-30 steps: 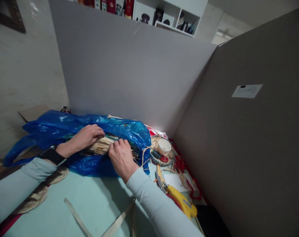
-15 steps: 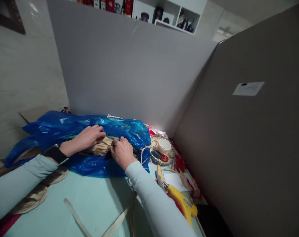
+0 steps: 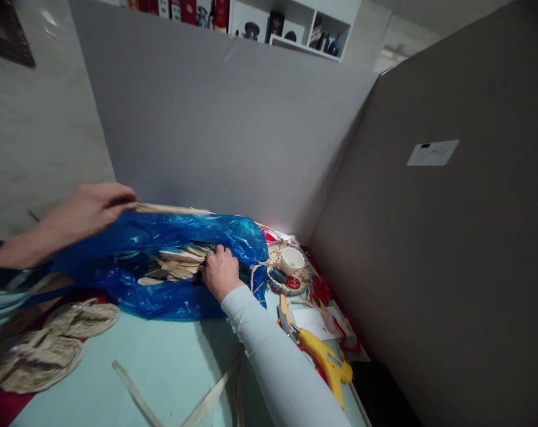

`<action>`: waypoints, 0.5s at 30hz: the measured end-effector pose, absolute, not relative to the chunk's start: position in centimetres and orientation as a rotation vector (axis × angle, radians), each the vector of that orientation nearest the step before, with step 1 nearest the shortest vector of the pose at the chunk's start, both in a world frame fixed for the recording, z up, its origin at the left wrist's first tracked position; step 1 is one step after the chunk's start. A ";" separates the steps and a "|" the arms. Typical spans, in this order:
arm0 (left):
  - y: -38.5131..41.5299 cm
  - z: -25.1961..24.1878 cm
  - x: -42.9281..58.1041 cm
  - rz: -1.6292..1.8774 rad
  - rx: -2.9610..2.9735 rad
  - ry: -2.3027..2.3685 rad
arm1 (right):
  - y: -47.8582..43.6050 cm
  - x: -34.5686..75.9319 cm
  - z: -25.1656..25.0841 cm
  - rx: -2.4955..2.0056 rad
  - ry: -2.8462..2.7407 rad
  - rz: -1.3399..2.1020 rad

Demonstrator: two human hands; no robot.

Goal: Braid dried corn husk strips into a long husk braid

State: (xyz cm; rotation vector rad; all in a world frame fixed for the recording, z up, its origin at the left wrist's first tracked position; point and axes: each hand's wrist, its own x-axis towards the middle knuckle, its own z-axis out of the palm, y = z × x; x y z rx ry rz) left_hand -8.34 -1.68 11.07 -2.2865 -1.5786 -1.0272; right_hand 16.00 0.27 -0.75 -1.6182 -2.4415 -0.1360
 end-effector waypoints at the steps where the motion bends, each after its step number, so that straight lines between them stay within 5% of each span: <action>1: -2.3 11.6 -8.8 -1.182 -2.207 -1.663 | 0.5 15.9 -1.1 -1.624 -2.433 -0.125; 6: -4.0 10.3 -8.2 -1.805 -2.264 -1.945 | 1.4 15.1 -2.0 -1.640 -2.386 -0.016; 15: -6.6 3.8 -2.5 -2.208 -2.754 -2.209 | -4.9 18.9 2.1 -1.234 -2.188 0.433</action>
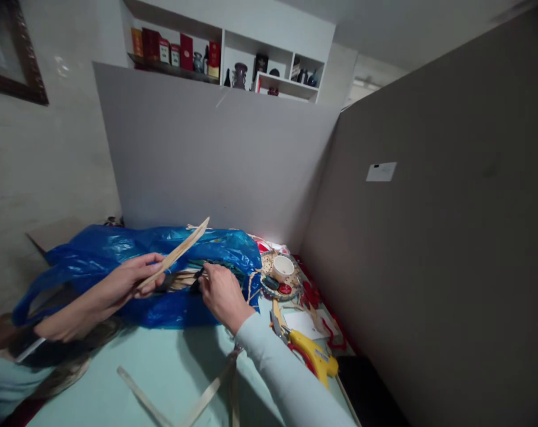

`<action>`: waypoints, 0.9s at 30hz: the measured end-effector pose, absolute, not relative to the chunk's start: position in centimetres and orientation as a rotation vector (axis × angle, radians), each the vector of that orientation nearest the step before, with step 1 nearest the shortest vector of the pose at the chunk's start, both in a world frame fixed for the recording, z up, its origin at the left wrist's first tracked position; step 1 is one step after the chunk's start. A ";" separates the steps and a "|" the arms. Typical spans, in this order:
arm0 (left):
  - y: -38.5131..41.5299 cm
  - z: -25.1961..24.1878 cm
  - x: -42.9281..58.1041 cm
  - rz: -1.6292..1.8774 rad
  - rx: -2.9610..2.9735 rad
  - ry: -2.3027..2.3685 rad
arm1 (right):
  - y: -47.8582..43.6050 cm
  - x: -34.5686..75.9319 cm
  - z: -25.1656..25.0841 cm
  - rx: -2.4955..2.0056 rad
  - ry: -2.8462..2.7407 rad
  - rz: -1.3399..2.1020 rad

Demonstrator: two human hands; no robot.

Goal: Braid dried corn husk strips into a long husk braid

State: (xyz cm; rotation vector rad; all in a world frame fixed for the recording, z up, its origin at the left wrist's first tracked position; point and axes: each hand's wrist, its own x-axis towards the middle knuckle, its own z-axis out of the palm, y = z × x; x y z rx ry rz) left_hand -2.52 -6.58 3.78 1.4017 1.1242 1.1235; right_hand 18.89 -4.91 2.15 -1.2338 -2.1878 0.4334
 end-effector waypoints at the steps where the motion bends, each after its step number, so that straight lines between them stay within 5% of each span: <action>1: -7.4 3.5 -1.7 1.079 1.388 1.090 | -5.9 19.4 2.6 -1.175 -2.139 0.530; 8: -12.3 1.4 4.4 0.831 1.399 0.987 | -11.0 23.2 1.3 -1.011 -1.727 0.976; 27: -14.5 -0.5 11.4 0.807 1.501 1.160 | -16.4 29.3 -2.8 -1.077 -1.515 1.035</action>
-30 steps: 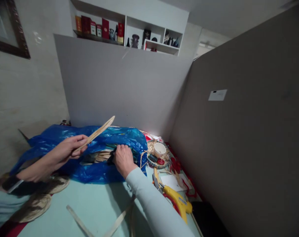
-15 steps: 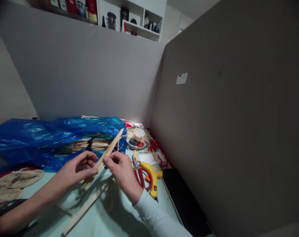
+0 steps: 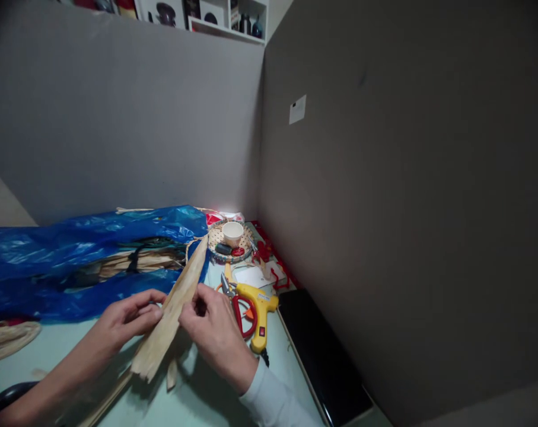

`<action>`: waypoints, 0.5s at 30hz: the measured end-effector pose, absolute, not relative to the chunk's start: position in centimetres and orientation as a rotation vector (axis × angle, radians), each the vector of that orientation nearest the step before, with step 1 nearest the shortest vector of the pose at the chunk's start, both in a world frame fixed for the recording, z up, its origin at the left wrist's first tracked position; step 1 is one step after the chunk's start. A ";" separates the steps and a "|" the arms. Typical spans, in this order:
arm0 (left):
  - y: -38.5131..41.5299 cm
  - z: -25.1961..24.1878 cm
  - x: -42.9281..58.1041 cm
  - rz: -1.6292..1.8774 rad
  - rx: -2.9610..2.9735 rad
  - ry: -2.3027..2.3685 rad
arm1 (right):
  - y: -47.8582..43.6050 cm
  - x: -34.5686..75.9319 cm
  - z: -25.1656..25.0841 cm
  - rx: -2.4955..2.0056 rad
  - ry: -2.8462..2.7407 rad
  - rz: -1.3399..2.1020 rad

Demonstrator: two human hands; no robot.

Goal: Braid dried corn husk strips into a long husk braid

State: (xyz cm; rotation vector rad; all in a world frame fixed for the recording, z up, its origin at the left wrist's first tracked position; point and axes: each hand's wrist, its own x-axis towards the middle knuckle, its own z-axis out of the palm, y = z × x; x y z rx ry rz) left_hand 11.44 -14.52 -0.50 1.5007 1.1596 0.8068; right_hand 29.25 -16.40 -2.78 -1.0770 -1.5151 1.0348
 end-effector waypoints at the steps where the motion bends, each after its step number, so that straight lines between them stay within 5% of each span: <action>1: -14.6 -0.5 11.5 0.819 1.493 1.166 | -16.4 29.2 -2.8 -1.077 -1.502 1.042; 15: -15.2 -1.7 11.8 0.830 1.462 1.078 | -16.7 28.8 -3.4 -0.941 -1.350 1.263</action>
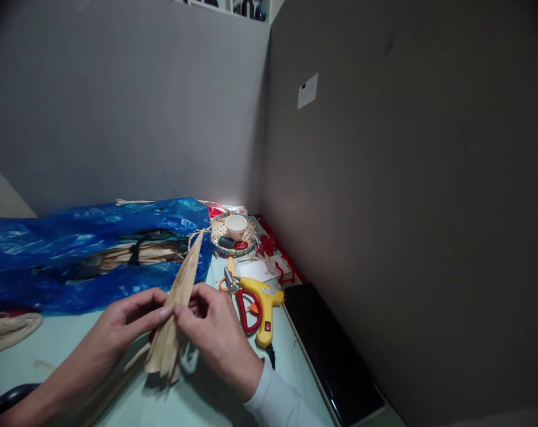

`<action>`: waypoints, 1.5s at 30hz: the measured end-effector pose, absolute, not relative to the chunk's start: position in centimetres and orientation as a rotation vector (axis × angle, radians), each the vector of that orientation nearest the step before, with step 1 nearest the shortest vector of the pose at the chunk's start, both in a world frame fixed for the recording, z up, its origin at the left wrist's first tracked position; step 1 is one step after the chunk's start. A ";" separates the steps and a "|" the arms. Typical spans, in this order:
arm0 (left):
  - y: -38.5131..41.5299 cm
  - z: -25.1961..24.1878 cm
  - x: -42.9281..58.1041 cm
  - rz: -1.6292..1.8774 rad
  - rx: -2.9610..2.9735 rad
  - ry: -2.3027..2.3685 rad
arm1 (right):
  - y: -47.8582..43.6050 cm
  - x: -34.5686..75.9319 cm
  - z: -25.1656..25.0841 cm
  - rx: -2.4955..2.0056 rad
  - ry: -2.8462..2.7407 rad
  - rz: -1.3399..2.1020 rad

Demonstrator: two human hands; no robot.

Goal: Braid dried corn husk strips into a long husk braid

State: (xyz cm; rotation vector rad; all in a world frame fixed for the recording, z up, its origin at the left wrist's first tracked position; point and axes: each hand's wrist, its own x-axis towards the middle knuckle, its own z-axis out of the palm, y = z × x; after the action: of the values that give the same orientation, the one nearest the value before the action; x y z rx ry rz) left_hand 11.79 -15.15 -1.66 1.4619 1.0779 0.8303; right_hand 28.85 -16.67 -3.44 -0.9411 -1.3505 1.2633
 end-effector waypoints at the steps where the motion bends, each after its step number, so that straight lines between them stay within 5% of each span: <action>1: -15.2 -1.7 11.8 0.829 1.426 1.063 | -16.7 28.9 -3.3 -0.925 -1.348 1.277; 24: -15.5 -2.0 11.8 0.793 1.143 0.985 | -17.0 29.9 -2.5 -0.841 -1.278 1.520; 35: -15.5 -2.0 12.3 0.800 1.812 1.232 | -17.3 29.0 -3.6 -1.054 -1.477 1.056; 45: -15.7 -1.9 12.2 0.793 1.896 1.213 | -17.5 28.6 -3.9 -1.089 -1.535 1.001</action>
State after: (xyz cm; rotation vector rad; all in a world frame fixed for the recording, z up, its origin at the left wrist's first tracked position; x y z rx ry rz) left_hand 12.15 -15.66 -1.95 1.8959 1.2126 0.7935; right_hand 28.65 -17.53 -3.91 -1.0892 -1.5348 1.0010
